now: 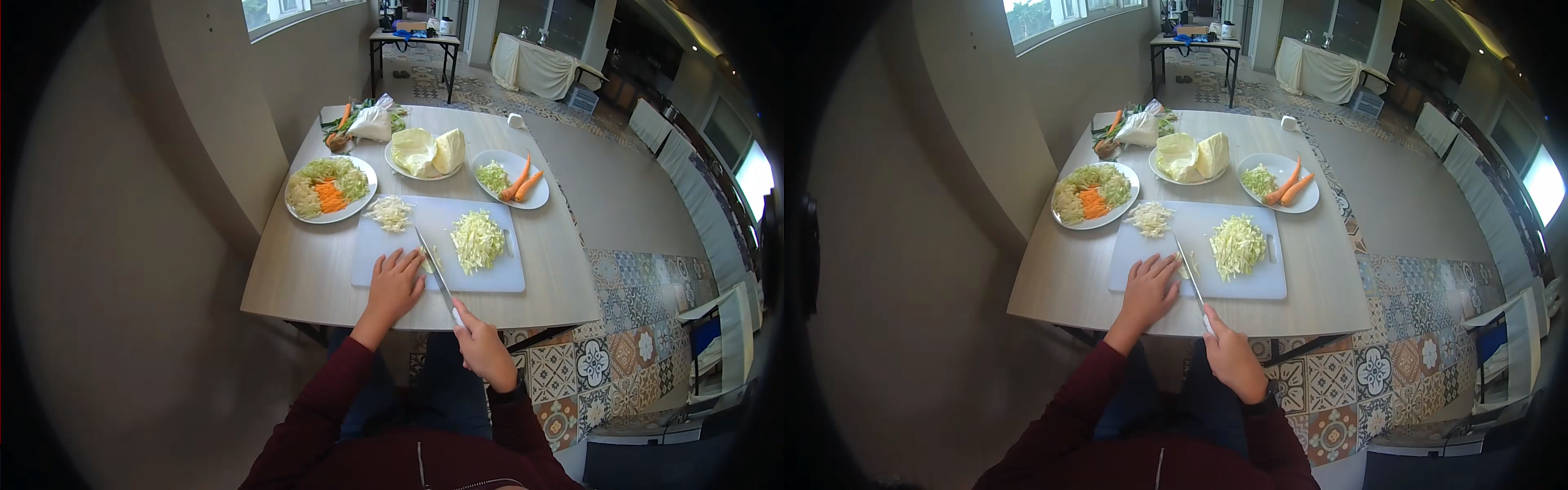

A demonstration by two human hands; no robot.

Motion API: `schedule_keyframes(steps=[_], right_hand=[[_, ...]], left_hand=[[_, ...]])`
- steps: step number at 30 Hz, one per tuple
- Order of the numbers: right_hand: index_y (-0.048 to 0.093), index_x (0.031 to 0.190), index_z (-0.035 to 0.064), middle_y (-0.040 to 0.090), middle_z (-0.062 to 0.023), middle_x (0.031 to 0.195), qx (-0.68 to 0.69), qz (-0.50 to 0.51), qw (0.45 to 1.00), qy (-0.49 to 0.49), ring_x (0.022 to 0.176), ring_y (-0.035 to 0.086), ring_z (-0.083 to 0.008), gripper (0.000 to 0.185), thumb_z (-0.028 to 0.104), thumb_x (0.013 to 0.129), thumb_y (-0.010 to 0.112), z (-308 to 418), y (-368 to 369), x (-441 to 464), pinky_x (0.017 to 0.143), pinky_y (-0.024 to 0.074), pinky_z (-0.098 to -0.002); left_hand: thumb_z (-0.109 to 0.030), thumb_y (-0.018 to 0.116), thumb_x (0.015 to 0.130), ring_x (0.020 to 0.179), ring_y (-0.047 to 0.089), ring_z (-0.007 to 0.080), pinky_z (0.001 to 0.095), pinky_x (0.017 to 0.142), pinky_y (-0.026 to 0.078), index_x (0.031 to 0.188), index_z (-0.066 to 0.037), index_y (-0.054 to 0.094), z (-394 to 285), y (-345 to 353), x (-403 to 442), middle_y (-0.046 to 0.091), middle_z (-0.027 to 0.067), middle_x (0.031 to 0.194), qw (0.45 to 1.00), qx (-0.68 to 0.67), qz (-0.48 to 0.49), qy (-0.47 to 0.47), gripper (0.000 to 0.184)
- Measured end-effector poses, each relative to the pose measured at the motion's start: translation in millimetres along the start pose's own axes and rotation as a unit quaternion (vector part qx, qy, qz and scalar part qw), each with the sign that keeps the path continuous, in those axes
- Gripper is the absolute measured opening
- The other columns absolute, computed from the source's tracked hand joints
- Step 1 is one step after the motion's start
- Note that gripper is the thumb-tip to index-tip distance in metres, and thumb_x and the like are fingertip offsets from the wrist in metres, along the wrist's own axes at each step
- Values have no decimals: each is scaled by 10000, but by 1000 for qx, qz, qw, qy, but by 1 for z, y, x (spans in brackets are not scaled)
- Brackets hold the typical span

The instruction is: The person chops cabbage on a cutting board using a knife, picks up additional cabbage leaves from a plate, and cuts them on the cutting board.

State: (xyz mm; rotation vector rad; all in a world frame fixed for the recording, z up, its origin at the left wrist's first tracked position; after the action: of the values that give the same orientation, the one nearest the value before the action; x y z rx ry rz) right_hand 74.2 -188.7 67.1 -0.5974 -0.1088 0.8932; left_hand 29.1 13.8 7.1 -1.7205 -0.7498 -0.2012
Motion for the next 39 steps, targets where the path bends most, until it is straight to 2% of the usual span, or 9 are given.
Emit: schedule_keyframes(steps=[6,15,18,21,30,33,37,39], right_hand=[[442,1433,67,589,-309,722,-28,-26,999,-31,716,617,-479,512,94,926,511,0,8,-16,657,465,-527],[443,1432,43,597,-293,689,-97,-29,993,-59,657,620,-458,528,82,913,530,8,-1,-67,625,479,-523],[444,1434,54,604,-294,712,-103,-18,993,-44,681,624,-460,528,88,915,532,10,-6,-69,636,479,-518],[457,1429,71,612,-306,757,-24,-14,999,-22,735,631,-463,517,101,919,537,3,-10,-64,659,483,-505],[480,1416,91,627,-321,879,-7,-29,1000,9,848,622,-477,491,126,929,539,-8,-10,-44,731,499,-477],[472,1419,84,633,-320,925,-15,-36,999,-8,890,613,-480,491,126,934,535,-6,-15,-47,757,501,-470],[470,1423,80,649,-291,823,-9,-31,999,0,728,662,-417,488,116,939,527,-4,-16,-49,683,513,-438],[470,1425,79,648,-270,755,8,-16,999,37,628,673,-361,488,110,941,523,9,-18,-51,640,514,-421]], left_hand=[[-267,604,904,1304,477,291,506,1100,317,1319,-155,585,-2,-4,1,577,38,1370,1000,-8,12,-9,430],[-265,609,902,1300,482,292,504,1097,320,1309,-146,588,-1,-4,0,579,47,1367,1000,-11,5,-9,424],[-265,609,902,1300,483,293,505,1096,320,1309,-147,587,-1,-5,0,579,52,1367,1000,-15,4,-11,424],[-264,608,901,1302,482,293,505,1096,321,1310,-148,585,-1,-5,0,578,55,1367,1000,-19,1,-12,425],[-264,605,896,1307,479,287,500,1101,319,1315,-152,579,0,-6,0,571,58,1374,1000,-18,5,-12,434],[-266,602,897,1310,475,288,498,1103,317,1314,-152,573,-1,-6,0,565,61,1380,1000,-20,7,-12,433],[-260,608,890,1309,474,287,492,1100,321,1313,-134,558,-3,-9,1,560,73,1379,999,-33,4,-16,445],[-254,616,883,1303,479,287,486,1094,328,1313,-123,551,-3,-10,1,561,81,1373,999,-41,-5,-19,455]])
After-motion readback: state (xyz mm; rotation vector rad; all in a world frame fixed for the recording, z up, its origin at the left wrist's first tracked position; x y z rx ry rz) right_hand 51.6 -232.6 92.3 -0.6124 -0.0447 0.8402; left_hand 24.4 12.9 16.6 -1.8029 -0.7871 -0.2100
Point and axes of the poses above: each hand's wrist, its own x-axis towards the middle knuckle, its own y-axis out of the palm, z = x × y, the point moved 3 cm from there along x, towards the middle knuckle
